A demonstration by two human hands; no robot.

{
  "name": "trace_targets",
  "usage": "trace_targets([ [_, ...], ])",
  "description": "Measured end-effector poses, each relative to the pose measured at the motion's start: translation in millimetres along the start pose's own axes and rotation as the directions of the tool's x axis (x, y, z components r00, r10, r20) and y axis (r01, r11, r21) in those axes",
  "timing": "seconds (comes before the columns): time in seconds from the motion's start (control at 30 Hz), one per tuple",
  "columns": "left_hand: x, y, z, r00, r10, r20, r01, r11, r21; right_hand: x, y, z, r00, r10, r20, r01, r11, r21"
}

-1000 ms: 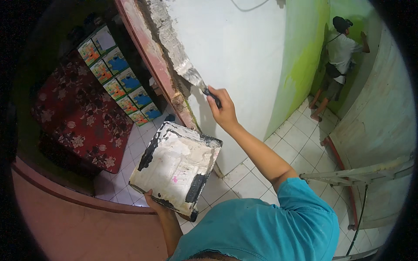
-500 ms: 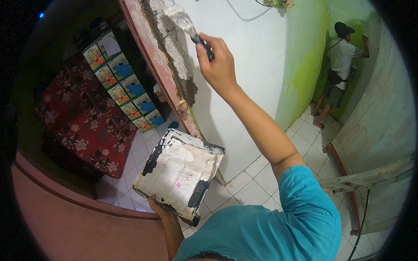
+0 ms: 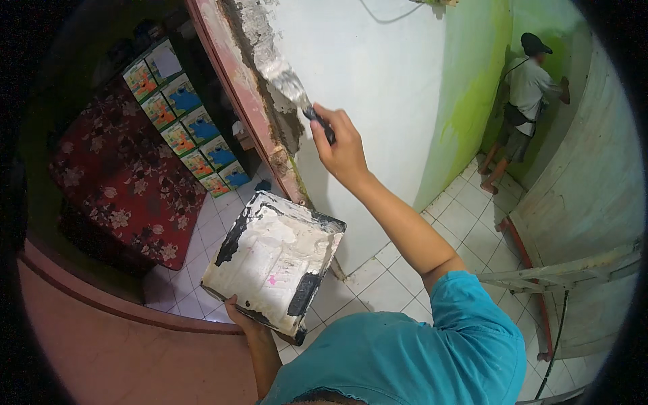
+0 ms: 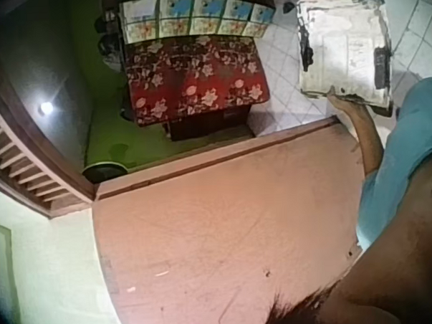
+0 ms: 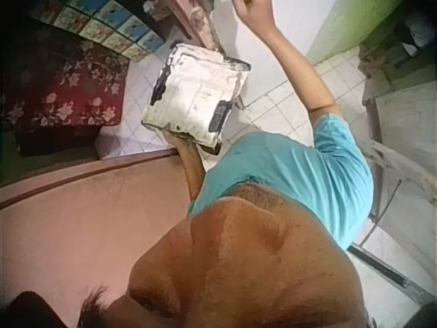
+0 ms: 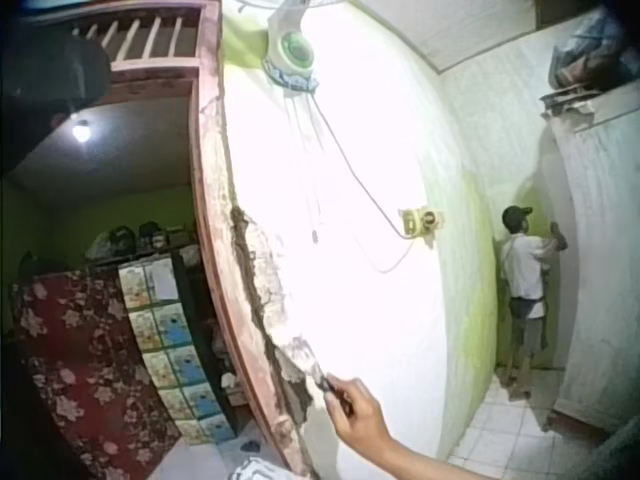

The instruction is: The person applies plaster to a wall edge using a putty knife while holding a plaster tray by hand, then walks through the house carrying the tools.

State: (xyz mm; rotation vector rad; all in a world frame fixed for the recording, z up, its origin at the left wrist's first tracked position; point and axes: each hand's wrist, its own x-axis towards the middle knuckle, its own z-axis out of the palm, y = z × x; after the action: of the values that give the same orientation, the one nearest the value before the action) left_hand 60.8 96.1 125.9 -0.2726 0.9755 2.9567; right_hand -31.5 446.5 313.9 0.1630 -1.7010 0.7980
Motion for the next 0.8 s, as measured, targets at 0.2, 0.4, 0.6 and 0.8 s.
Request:
trace_targets([
  [0.2, 5.5, 0.9, -11.5, 0.996, -0.027, -0.081, 0.030, 0.999, 0.031, -88.1, 29.5, -1.3, 0.981, 0.148, 0.127, -0.151, 0.988, 0.017],
  [0.4, 50.6, -21.5, -45.5, 0.991, -0.009, -0.130, 0.019, 0.997, 0.079, -172.3, 59.3, -22.1, 0.948, 0.172, 0.268, -0.178, 0.984, 0.001],
  [0.6, 80.0, -48.0, -76.7, 0.989, -0.001, -0.148, 0.011, 0.998, 0.065, -193.6, 71.8, -69.8, 0.743, 0.348, 0.571, -0.258, 0.937, -0.234],
  [0.8, 99.2, -56.8, -87.0, 0.991, 0.012, -0.136, -0.001, 0.997, 0.077, -167.7, 69.0, -83.3, 0.493, 0.344, 0.799, 0.043, 0.908, -0.417],
])
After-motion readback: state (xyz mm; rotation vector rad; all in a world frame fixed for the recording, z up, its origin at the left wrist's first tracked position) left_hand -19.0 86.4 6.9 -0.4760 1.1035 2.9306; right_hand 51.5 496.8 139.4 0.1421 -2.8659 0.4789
